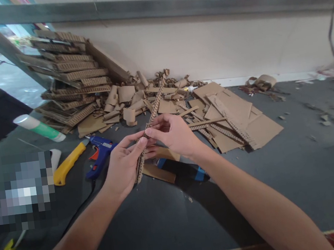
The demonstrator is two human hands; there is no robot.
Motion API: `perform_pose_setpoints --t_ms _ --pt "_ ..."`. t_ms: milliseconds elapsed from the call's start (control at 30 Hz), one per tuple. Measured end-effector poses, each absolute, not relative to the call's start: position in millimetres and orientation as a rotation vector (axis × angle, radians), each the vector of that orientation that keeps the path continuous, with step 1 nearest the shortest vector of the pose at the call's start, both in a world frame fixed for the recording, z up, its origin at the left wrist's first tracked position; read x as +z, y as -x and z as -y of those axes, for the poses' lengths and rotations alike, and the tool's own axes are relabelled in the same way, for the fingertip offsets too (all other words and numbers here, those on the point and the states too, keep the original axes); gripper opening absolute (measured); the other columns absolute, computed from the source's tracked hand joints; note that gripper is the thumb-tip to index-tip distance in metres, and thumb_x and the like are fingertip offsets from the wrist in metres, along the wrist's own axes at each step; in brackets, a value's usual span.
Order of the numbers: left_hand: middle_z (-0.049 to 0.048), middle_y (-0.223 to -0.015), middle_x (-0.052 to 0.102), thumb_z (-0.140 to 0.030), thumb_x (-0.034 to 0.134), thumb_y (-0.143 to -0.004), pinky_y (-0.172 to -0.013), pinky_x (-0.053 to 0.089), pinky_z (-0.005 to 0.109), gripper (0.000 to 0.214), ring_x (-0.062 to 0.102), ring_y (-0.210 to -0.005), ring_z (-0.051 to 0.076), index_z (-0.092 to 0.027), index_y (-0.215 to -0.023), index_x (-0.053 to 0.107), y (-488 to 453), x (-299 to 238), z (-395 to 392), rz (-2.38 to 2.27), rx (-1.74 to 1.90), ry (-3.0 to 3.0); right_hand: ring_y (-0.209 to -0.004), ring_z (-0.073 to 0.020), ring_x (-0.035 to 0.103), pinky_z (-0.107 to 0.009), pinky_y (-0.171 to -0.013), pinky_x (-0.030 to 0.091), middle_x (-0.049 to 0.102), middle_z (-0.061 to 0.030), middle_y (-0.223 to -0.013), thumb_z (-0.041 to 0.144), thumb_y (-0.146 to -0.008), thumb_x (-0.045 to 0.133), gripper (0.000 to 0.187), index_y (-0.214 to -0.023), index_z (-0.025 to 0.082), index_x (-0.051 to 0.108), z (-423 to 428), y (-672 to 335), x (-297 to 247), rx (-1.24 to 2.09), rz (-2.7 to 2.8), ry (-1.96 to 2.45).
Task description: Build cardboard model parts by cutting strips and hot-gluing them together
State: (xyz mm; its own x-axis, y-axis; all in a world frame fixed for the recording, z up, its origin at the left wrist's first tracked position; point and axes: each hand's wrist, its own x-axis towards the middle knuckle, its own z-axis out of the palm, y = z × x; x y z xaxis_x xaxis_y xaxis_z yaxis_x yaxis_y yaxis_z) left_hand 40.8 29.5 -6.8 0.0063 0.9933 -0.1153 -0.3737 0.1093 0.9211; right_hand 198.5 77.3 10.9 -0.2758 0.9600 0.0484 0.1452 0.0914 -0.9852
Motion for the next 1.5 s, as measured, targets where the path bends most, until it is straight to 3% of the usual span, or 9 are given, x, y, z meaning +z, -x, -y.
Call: perform_pose_setpoints --t_ms 267,367,667,967,1200,1367,1500 --pt "0.0058 -0.081 0.078 -0.038 0.077 -0.08 -0.052 0.056 0.023 0.035 0.073 -0.064 0.017 -0.015 -0.104 0.066 -40 -7 -30 -1.063 1.328 -0.997 -0.084 -0.0185 0.069 -0.034 -0.08 0.057 0.071 -0.0067 -0.093 0.042 -0.076 0.08 0.036 -0.097 0.017 0.064 -78 -199 15 1.329 1.517 1.129" --pt "0.0061 -0.082 0.077 -0.039 0.075 -0.083 -0.051 0.056 0.024 0.034 0.072 -0.063 0.017 -0.015 -0.106 0.067 -39 -7 -30 -1.068 1.33 -1.095 -0.086 -0.0195 0.07 -0.036 -0.083 0.056 0.072 -0.006 -0.093 0.042 -0.071 0.084 0.039 -0.095 0.019 0.064 -80 -206 22 1.442 1.549 1.058" --pt "0.0053 -0.085 0.076 -0.035 0.069 -0.088 -0.048 0.052 0.022 0.027 0.067 -0.058 0.012 -0.017 -0.108 0.066 -38 -8 -29 -1.009 1.286 -1.185 -0.077 -0.0147 0.065 -0.031 -0.076 0.056 0.07 -0.0033 -0.088 0.044 -0.075 0.081 0.033 -0.086 0.019 0.063 -86 -214 26 1.48 1.55 0.916" --pt "0.0061 -0.085 0.076 -0.033 0.066 -0.091 -0.042 0.044 0.021 0.019 0.059 -0.05 0.009 -0.017 -0.1 0.062 -37 -4 -28 -0.941 1.245 -1.279 -0.076 -0.0131 0.063 -0.029 -0.072 0.054 0.068 -0.0012 -0.086 0.042 -0.079 0.079 0.028 -0.091 0.02 0.065 -94 -225 15 1.524 1.635 0.718" --pt "0.0056 -0.08 0.075 -0.037 0.062 -0.093 -0.045 0.047 0.023 0.021 0.064 -0.053 0.013 -0.018 -0.103 0.065 -33 -5 -27 -1.053 1.231 -1.503 -0.075 -0.0139 0.065 -0.03 -0.074 0.054 0.067 -0.0001 -0.081 0.044 -0.082 0.075 0.028 -0.095 0.021 0.065 -86 -225 15 1.435 1.66 0.775" --pt "0.0063 -0.093 0.077 -0.037 0.067 -0.089 -0.07 0.057 0.029 0.023 0.074 -0.083 0.022 -0.023 -0.107 0.069 -34 -5 -19 -1.26 1.22 -1.978 -0.074 -0.0148 0.065 -0.031 -0.074 0.055 0.067 -0.0008 -0.079 0.044 -0.085 0.072 0.026 -0.096 0.021 0.065 -59 -227 0 1.351 1.568 0.847" --pt "0.0068 -0.096 0.078 -0.033 0.064 -0.092 -0.075 0.058 0.03 0.02 0.075 -0.084 0.021 -0.023 -0.108 0.071 -40 -7 -13 -1.268 1.248 -2.211 -0.07 -0.0147 0.065 -0.03 -0.07 0.055 0.067 -0.0003 -0.076 0.045 -0.08 0.077 0.027 -0.092 0.022 0.067 -36 -227 -11 1.398 1.433 0.888"
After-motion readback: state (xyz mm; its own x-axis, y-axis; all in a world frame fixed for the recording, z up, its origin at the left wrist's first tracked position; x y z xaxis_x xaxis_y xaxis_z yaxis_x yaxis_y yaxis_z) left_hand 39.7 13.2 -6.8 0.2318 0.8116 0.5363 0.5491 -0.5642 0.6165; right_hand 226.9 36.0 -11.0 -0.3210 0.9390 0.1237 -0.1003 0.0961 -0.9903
